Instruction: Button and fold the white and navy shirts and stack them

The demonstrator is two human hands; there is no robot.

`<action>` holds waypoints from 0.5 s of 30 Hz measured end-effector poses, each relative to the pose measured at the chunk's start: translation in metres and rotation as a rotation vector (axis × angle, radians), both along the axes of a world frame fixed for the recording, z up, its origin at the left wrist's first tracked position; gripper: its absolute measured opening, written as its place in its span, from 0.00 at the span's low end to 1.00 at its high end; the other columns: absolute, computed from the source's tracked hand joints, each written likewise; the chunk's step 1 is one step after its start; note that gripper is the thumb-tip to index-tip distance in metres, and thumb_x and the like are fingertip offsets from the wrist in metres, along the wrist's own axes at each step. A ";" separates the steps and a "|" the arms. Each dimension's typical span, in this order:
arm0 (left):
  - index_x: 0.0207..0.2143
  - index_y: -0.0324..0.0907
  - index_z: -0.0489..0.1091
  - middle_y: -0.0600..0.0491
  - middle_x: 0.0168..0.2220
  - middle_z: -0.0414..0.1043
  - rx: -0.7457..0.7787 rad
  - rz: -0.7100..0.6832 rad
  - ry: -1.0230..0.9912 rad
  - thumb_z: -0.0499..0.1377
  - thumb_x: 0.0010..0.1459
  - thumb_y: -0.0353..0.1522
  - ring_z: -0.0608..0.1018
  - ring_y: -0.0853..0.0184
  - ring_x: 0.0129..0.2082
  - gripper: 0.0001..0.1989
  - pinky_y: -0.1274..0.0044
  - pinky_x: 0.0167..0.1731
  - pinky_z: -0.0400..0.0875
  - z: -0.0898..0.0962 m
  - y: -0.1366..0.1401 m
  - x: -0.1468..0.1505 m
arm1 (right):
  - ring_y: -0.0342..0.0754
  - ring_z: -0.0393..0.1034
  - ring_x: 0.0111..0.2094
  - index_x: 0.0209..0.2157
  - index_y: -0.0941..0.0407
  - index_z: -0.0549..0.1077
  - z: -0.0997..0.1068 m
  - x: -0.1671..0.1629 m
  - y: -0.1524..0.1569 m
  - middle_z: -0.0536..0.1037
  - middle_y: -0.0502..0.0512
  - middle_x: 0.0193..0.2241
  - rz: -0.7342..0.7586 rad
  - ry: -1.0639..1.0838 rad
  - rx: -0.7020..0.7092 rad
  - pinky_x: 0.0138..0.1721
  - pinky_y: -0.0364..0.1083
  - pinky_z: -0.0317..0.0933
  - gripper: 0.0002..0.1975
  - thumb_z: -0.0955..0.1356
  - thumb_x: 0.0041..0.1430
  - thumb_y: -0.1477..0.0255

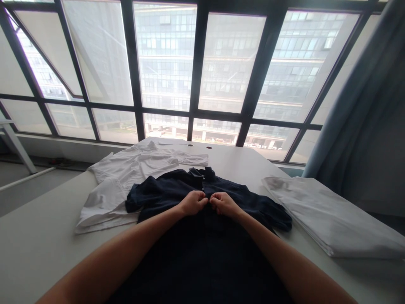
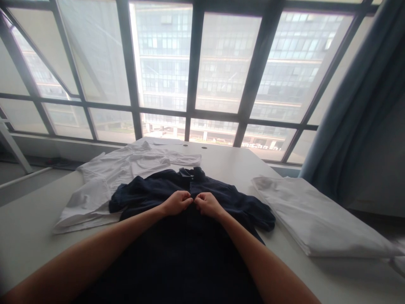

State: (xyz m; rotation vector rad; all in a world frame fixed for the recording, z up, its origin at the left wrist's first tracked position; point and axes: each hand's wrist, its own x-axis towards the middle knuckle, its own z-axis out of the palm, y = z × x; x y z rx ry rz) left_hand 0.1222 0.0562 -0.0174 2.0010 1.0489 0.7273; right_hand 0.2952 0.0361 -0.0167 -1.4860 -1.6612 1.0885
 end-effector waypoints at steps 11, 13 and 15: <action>0.36 0.45 0.77 0.53 0.35 0.77 0.400 0.168 0.414 0.58 0.60 0.38 0.78 0.62 0.37 0.10 0.76 0.36 0.67 0.013 -0.013 -0.006 | 0.38 0.57 0.13 0.22 0.56 0.65 -0.002 0.000 0.005 0.62 0.42 0.13 0.037 -0.125 0.025 0.15 0.38 0.49 0.09 0.63 0.56 0.75; 0.35 0.44 0.77 0.53 0.37 0.77 0.452 0.133 0.398 0.58 0.60 0.37 0.77 0.62 0.40 0.09 0.75 0.39 0.68 0.010 -0.010 -0.007 | 0.38 0.57 0.14 0.22 0.56 0.65 -0.003 -0.001 0.005 0.62 0.43 0.13 0.035 -0.145 0.033 0.16 0.39 0.49 0.09 0.63 0.56 0.75; 0.36 0.44 0.77 0.52 0.39 0.76 0.491 0.124 0.397 0.59 0.60 0.36 0.76 0.61 0.43 0.08 0.73 0.43 0.68 0.005 -0.007 -0.009 | 0.39 0.58 0.14 0.23 0.57 0.67 -0.003 -0.001 0.003 0.63 0.43 0.14 0.031 -0.171 0.060 0.18 0.39 0.51 0.08 0.63 0.56 0.75</action>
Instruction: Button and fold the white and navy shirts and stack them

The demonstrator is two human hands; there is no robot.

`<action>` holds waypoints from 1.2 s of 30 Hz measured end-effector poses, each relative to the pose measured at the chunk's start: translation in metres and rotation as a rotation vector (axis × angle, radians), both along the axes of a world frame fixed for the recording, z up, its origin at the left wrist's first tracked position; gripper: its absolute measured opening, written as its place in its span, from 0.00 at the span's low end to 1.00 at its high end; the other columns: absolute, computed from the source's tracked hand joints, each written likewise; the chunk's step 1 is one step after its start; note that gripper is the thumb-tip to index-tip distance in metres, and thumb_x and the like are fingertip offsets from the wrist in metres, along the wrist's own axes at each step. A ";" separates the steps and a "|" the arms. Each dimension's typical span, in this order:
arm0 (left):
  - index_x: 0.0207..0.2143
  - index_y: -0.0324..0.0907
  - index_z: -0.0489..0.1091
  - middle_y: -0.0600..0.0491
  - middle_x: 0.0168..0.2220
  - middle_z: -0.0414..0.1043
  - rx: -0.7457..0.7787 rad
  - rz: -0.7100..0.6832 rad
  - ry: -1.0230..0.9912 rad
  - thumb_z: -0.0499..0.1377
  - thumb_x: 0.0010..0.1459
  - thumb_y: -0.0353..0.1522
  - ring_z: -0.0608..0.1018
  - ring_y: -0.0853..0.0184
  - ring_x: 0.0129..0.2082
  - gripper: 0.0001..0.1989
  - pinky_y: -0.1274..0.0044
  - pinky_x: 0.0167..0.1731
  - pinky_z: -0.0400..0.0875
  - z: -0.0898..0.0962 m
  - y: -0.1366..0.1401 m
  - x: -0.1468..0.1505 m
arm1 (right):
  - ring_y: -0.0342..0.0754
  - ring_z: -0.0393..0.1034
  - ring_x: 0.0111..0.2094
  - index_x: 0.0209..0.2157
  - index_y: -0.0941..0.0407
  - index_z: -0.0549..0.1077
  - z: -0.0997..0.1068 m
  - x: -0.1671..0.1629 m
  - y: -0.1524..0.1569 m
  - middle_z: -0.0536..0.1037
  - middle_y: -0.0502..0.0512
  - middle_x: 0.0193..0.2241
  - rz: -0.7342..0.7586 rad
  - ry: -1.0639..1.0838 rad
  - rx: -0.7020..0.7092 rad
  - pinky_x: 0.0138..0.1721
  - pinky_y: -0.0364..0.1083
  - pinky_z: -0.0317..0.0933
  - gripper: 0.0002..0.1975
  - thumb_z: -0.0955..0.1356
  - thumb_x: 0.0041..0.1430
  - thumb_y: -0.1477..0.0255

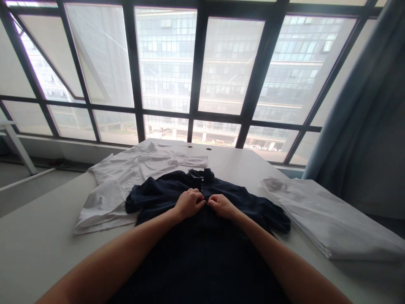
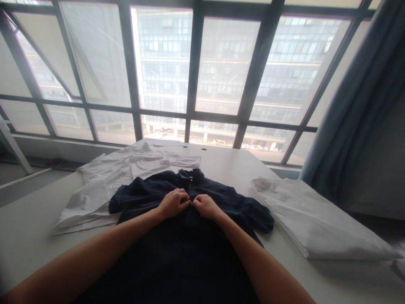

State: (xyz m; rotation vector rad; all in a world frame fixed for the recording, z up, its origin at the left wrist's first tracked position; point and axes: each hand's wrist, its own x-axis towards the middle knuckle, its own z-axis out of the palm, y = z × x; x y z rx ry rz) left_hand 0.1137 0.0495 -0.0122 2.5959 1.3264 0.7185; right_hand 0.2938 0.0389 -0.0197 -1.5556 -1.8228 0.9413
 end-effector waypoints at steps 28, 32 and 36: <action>0.34 0.41 0.80 0.43 0.40 0.79 -0.298 0.201 0.032 0.61 0.51 0.28 0.79 0.53 0.43 0.08 0.69 0.44 0.71 0.023 0.059 0.025 | 0.44 0.71 0.17 0.22 0.59 0.73 0.024 -0.008 0.065 0.77 0.53 0.20 -0.193 -0.040 -0.113 0.15 0.39 0.59 0.07 0.66 0.52 0.78; 0.31 0.40 0.79 0.45 0.34 0.79 -0.376 0.223 -0.060 0.62 0.52 0.30 0.80 0.56 0.39 0.05 0.74 0.39 0.72 0.016 0.065 0.026 | 0.42 0.72 0.20 0.27 0.60 0.74 0.015 -0.006 0.059 0.77 0.52 0.22 -0.195 0.061 -0.066 0.16 0.37 0.59 0.06 0.66 0.55 0.77; 0.29 0.36 0.77 0.50 0.22 0.73 -0.500 0.207 -0.217 0.56 0.60 0.32 0.77 0.66 0.23 0.12 0.80 0.25 0.69 0.006 0.067 0.024 | 0.42 0.72 0.21 0.31 0.60 0.75 0.005 -0.002 0.052 0.77 0.50 0.22 -0.166 0.138 0.024 0.17 0.37 0.60 0.05 0.67 0.57 0.75</action>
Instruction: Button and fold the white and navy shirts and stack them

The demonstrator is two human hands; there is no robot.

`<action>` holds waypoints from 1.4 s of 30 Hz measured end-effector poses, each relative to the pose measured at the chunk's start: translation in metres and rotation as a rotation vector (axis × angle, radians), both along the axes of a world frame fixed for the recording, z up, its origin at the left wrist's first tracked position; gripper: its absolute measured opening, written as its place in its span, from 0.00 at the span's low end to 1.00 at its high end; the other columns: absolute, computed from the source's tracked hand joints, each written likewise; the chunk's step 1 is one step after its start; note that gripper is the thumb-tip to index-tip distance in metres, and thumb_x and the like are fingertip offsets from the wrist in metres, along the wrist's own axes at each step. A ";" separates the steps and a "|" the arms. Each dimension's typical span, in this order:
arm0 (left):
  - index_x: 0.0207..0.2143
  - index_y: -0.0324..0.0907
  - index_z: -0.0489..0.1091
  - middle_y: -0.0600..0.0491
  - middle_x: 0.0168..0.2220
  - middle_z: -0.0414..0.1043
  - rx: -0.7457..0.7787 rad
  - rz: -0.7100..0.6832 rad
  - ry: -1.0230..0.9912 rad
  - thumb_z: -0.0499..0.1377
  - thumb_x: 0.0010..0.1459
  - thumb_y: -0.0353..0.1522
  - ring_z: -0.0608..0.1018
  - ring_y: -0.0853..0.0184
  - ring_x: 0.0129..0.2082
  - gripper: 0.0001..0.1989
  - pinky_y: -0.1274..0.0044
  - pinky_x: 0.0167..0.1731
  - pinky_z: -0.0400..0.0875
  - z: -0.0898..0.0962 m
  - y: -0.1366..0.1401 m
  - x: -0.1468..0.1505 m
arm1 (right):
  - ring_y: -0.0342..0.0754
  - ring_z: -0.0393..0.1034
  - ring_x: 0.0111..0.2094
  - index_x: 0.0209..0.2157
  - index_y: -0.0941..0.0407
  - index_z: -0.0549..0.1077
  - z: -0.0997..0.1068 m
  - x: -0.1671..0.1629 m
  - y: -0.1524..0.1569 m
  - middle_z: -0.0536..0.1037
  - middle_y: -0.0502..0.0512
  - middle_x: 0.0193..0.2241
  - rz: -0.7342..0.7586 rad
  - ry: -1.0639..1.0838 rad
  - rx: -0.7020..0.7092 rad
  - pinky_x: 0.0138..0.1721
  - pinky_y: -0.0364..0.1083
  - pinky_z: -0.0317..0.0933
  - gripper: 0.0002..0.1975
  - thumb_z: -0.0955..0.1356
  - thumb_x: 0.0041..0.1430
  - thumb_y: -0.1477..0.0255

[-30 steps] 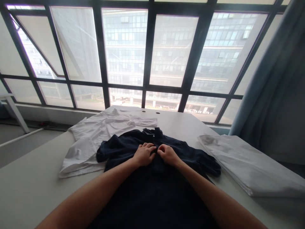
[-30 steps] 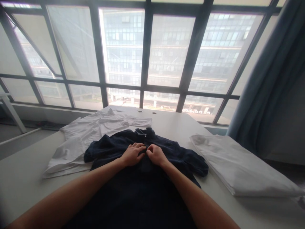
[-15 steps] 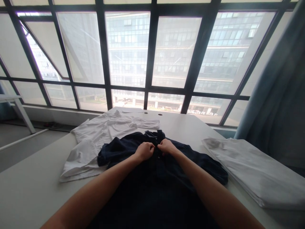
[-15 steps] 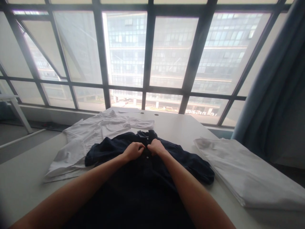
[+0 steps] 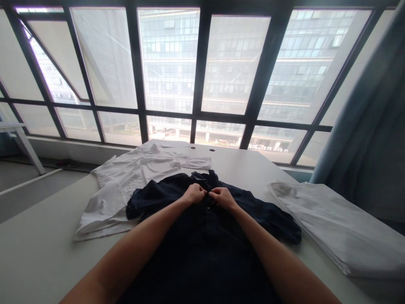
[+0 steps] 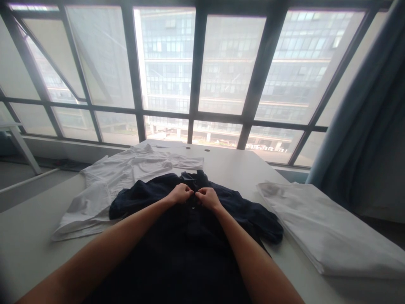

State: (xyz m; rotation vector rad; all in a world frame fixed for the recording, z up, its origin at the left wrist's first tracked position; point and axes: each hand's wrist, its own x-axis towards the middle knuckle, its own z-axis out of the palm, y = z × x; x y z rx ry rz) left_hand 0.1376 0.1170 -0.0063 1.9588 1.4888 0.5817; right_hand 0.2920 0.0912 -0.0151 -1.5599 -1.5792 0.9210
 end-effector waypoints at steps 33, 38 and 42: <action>0.24 0.36 0.72 0.58 0.17 0.64 -0.007 -0.027 -0.333 0.55 0.59 0.34 0.65 0.75 0.15 0.14 0.82 0.17 0.57 -0.026 0.007 0.001 | 0.45 0.73 0.24 0.28 0.59 0.75 -0.015 -0.003 0.000 0.79 0.54 0.24 -0.021 -0.151 0.300 0.26 0.40 0.64 0.07 0.70 0.52 0.69; 0.24 0.37 0.70 0.60 0.16 0.60 0.005 -0.074 -0.347 0.54 0.59 0.33 0.63 0.76 0.15 0.13 0.82 0.17 0.56 -0.025 0.006 0.002 | 0.44 0.73 0.21 0.29 0.59 0.74 -0.012 -0.001 0.002 0.78 0.54 0.24 0.012 -0.079 0.187 0.23 0.40 0.64 0.06 0.66 0.56 0.72; 0.26 0.37 0.71 0.59 0.18 0.63 0.055 -0.102 -0.328 0.54 0.58 0.32 0.65 0.74 0.17 0.11 0.82 0.19 0.58 -0.024 0.005 0.001 | 0.43 0.72 0.21 0.27 0.58 0.71 -0.010 -0.001 0.003 0.76 0.51 0.22 -0.002 -0.073 0.151 0.23 0.39 0.63 0.05 0.65 0.56 0.74</action>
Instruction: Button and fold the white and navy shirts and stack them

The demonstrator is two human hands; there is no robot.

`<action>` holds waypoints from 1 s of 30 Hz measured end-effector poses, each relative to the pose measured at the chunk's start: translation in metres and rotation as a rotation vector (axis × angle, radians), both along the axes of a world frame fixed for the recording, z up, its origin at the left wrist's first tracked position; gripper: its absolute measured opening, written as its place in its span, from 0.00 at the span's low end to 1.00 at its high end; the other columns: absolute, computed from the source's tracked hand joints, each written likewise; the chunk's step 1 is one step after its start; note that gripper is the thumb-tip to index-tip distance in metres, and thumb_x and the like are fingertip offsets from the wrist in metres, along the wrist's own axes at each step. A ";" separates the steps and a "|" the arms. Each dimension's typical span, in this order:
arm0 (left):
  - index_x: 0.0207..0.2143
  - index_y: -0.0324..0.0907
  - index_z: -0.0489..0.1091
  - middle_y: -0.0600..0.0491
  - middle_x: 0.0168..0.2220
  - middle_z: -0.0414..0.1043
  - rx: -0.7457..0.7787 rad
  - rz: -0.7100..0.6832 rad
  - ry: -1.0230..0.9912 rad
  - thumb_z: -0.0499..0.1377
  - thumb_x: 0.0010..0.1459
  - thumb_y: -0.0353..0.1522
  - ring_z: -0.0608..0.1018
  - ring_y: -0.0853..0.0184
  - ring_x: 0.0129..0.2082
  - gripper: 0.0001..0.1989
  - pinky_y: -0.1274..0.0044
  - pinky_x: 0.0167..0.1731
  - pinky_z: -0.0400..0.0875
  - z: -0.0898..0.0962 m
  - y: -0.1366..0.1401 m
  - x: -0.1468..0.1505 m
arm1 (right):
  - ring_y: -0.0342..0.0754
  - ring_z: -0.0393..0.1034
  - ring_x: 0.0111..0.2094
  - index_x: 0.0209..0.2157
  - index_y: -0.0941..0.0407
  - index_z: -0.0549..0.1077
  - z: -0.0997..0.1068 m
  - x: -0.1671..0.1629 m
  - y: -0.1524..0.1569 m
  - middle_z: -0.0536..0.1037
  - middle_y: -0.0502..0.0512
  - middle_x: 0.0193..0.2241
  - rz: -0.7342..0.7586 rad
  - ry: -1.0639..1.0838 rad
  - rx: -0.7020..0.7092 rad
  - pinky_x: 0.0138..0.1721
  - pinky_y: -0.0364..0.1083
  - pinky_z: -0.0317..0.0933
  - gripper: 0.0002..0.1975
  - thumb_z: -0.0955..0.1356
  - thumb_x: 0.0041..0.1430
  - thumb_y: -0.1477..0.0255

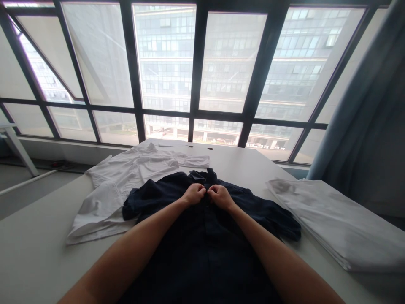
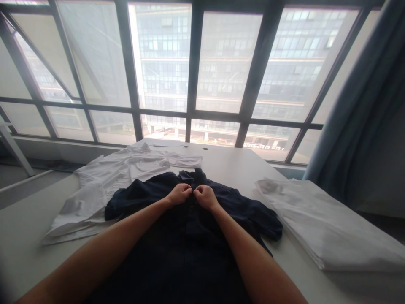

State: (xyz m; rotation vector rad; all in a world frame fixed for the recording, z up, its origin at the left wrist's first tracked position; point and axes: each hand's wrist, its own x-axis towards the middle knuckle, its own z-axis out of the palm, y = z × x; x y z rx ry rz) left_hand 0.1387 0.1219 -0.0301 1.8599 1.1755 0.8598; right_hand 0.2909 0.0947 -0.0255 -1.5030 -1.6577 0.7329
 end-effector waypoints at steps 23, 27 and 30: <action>0.54 0.38 0.69 0.43 0.56 0.70 0.499 0.152 0.594 0.53 0.65 0.38 0.70 0.55 0.56 0.19 0.62 0.55 0.60 0.008 -0.016 -0.011 | 0.53 0.72 0.48 0.54 0.57 0.70 0.029 -0.001 0.012 0.71 0.61 0.55 -0.185 -0.477 0.336 0.47 0.47 0.64 0.21 0.65 0.58 0.72; 0.42 0.39 0.76 0.44 0.47 0.77 0.495 0.132 0.649 0.51 0.66 0.38 0.73 0.54 0.50 0.16 0.64 0.48 0.65 0.013 -0.019 -0.010 | 0.56 0.71 0.50 0.63 0.51 0.62 0.052 -0.006 0.031 0.62 0.60 0.64 0.044 -0.797 0.271 0.47 0.50 0.63 0.31 0.66 0.57 0.73; 0.37 0.39 0.76 0.44 0.42 0.78 0.474 0.148 0.628 0.50 0.67 0.37 0.74 0.55 0.48 0.17 0.67 0.46 0.67 0.018 -0.021 -0.012 | 0.56 0.73 0.45 0.54 0.54 0.72 0.057 -0.008 0.034 0.72 0.62 0.53 0.069 -0.908 0.198 0.44 0.49 0.63 0.21 0.67 0.58 0.72</action>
